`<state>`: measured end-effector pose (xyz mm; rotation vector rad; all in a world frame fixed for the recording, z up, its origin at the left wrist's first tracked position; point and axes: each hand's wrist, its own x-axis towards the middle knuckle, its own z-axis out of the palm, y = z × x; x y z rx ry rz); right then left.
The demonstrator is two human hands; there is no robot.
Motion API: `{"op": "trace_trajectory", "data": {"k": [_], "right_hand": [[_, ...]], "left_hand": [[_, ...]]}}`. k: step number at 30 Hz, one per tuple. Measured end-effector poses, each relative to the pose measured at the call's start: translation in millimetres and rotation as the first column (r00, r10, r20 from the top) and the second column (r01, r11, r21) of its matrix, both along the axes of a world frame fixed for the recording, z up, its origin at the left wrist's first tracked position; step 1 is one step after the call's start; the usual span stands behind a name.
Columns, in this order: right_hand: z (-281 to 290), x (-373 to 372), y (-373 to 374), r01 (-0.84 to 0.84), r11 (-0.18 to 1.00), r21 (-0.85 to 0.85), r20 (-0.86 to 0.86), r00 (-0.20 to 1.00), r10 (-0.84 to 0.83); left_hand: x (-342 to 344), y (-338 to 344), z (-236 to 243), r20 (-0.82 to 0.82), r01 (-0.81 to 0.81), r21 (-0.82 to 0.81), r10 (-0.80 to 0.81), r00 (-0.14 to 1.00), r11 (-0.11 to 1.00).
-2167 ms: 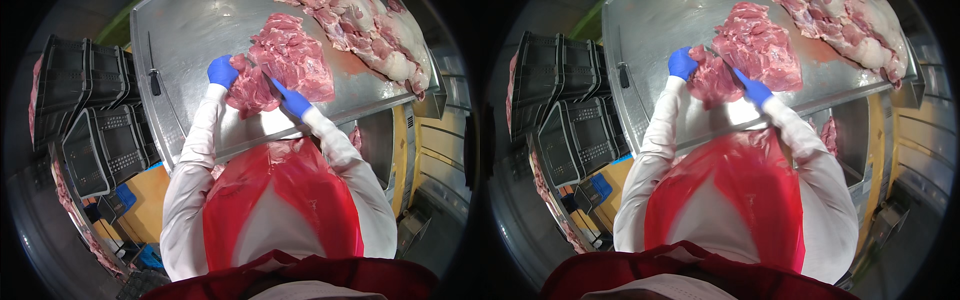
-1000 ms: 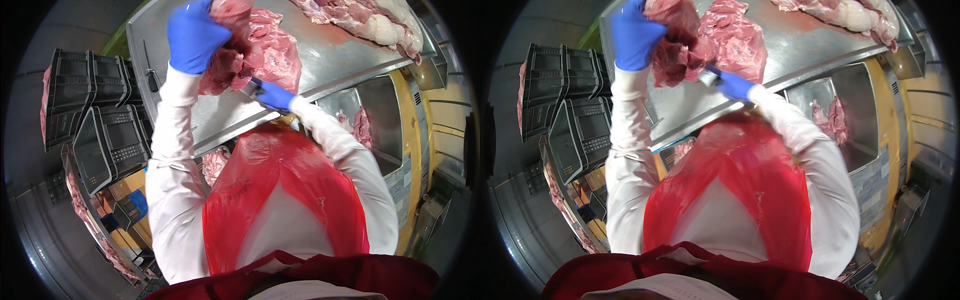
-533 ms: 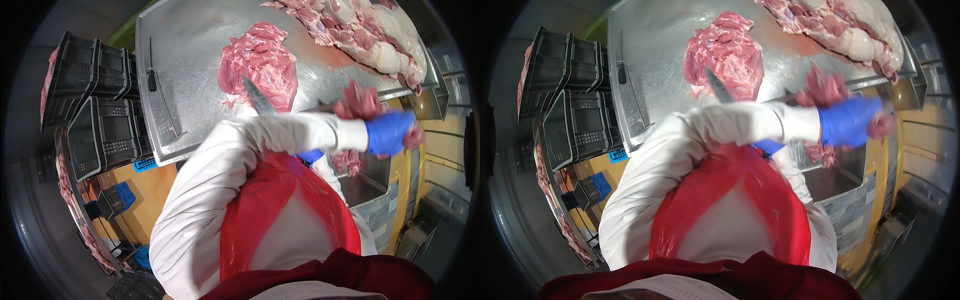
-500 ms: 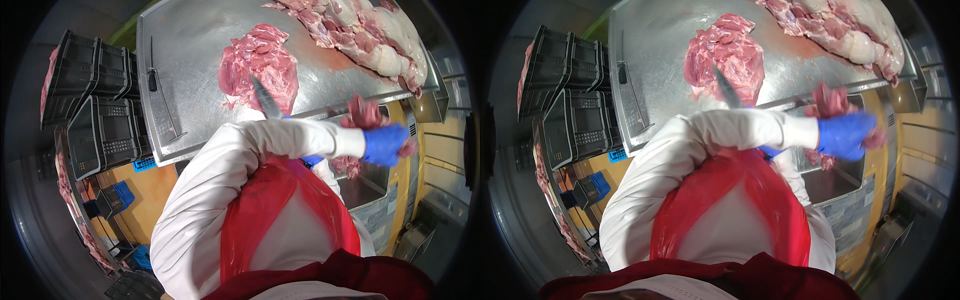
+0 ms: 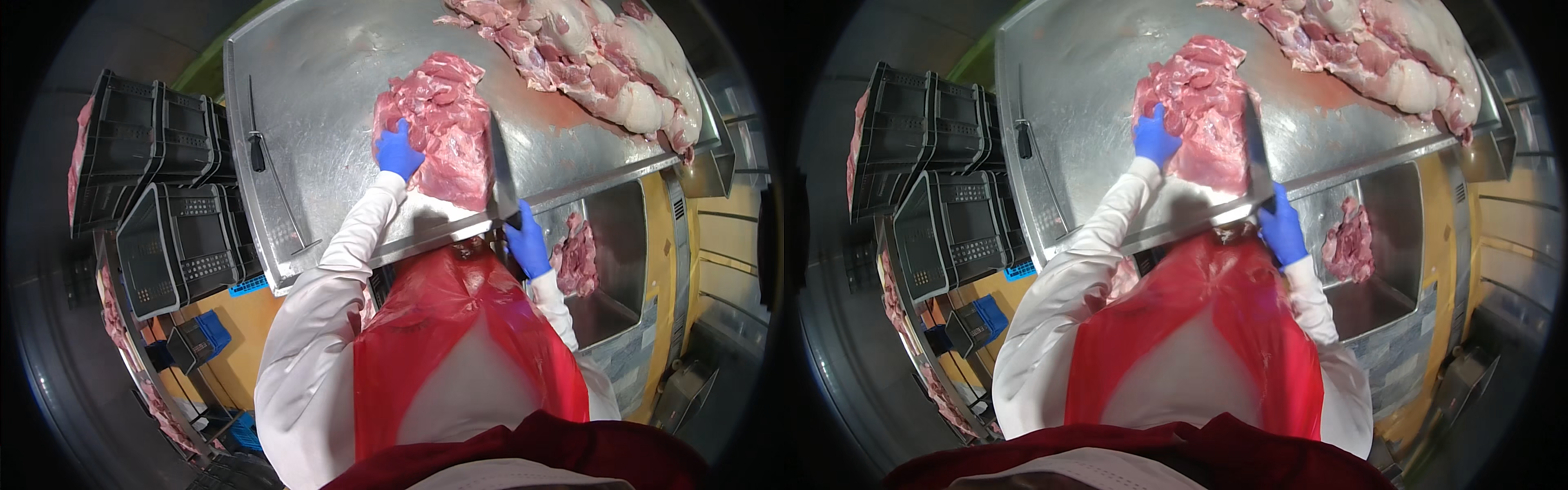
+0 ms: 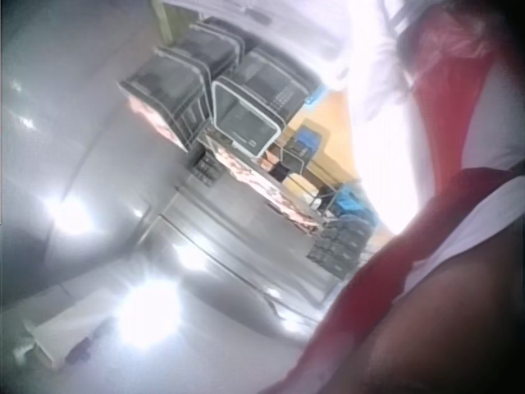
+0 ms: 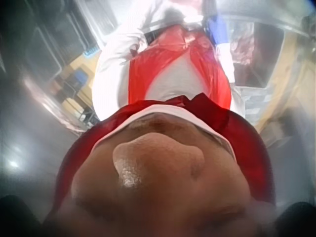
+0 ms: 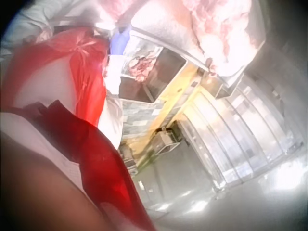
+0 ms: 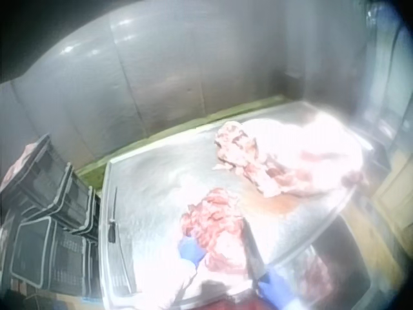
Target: The person places a metal tray on a stainless steel table, then uses a knife to cut large pieces of raw meat into smaller portions. The cut pieces are placed into the tray.
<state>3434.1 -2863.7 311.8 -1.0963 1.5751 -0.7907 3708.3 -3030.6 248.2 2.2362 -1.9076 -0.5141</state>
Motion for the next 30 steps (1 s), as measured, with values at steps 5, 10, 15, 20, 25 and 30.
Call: {"op": "trace_trajectory", "data": {"k": [5, 10, 15, 20, 25, 30], "right_hand": [[-16.7, 44.7, -41.4, -0.320, 0.935, -0.153, -0.352, 0.902, 0.251], [-31.2, 71.7, -122.9, -0.305, 0.917, -0.258, -0.436, 0.884, 0.172], [-62.2, 78.4, -150.7, -0.217, 0.933, -0.286, -0.442, 0.894, 0.073], [-124.7, 67.2, -26.0, -0.155, 0.985, -0.071, -0.285, 0.950, 0.129], [-125.5, 81.5, -83.3, -0.061, 0.996, -0.058, -0.184, 0.982, 0.049], [-129.6, 69.3, -74.9, -0.143, 0.986, 0.080, -0.306, 0.938, 0.161]], "left_hand": [[9.7, -32.4, -26.6, -0.328, -0.049, -0.106, 0.011, 0.945, 0.993], [-5.0, -43.2, -26.1, -0.454, -0.055, -0.070, 0.017, 0.891, 0.996], [-29.4, -48.7, -36.5, -0.515, -0.003, -0.106, -0.052, 0.856, 0.994], [-37.6, -50.8, -39.8, -0.567, -0.065, -0.071, 0.013, 0.823, 0.995], [-47.6, -46.3, -45.8, -0.615, -0.172, -0.038, 0.112, 0.781, 0.984], [-45.9, -56.6, -53.2, -0.652, -0.162, -0.066, 0.080, 0.754, 0.985]]}}
